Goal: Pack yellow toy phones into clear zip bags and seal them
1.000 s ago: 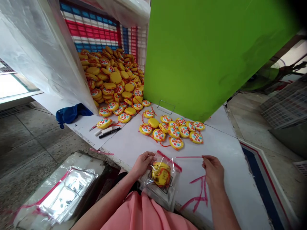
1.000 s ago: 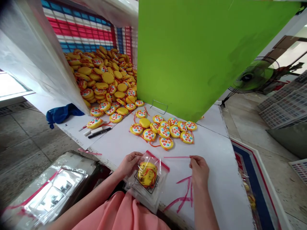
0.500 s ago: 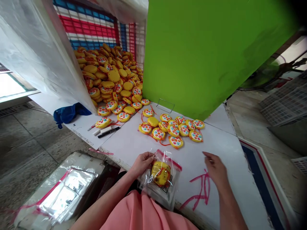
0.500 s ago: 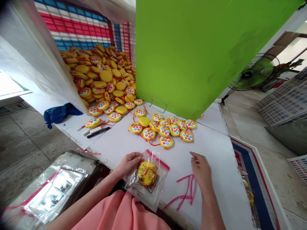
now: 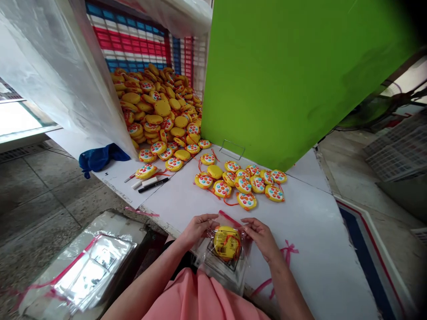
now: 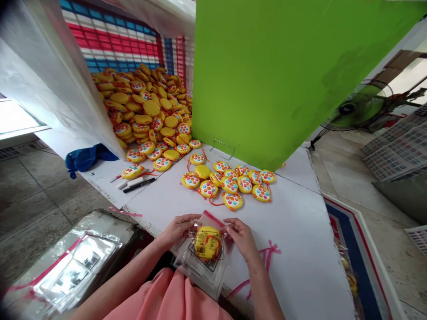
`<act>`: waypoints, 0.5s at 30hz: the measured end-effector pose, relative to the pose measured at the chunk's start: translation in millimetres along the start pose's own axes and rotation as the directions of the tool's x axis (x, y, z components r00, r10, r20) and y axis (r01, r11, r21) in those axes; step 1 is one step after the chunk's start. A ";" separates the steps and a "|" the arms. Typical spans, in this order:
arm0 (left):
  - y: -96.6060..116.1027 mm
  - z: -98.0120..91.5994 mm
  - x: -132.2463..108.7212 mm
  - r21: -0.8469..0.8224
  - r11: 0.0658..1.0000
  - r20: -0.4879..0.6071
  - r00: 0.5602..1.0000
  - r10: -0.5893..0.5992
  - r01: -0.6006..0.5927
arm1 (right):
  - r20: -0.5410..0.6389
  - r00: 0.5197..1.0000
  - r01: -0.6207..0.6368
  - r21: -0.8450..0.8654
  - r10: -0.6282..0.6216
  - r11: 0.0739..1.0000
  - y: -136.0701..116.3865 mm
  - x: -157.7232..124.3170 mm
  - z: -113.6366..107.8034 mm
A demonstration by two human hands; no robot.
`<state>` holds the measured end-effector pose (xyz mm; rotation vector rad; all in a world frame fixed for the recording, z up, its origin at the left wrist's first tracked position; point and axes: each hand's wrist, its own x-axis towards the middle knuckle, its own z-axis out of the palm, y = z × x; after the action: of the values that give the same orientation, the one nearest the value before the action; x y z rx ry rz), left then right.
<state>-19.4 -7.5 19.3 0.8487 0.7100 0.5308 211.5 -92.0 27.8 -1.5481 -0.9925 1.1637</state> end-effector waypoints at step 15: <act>11.6 7.9 -6.6 0.091 0.996 -0.062 0.998 0.013 -0.007 | 0.089 0.991 -0.104 0.014 0.103 0.994 -10.3 -1.0 0.5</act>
<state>-19.5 -9.3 34.7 0.9244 0.7926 0.5395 210.1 -90.4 37.9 -1.5606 -0.9659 1.3201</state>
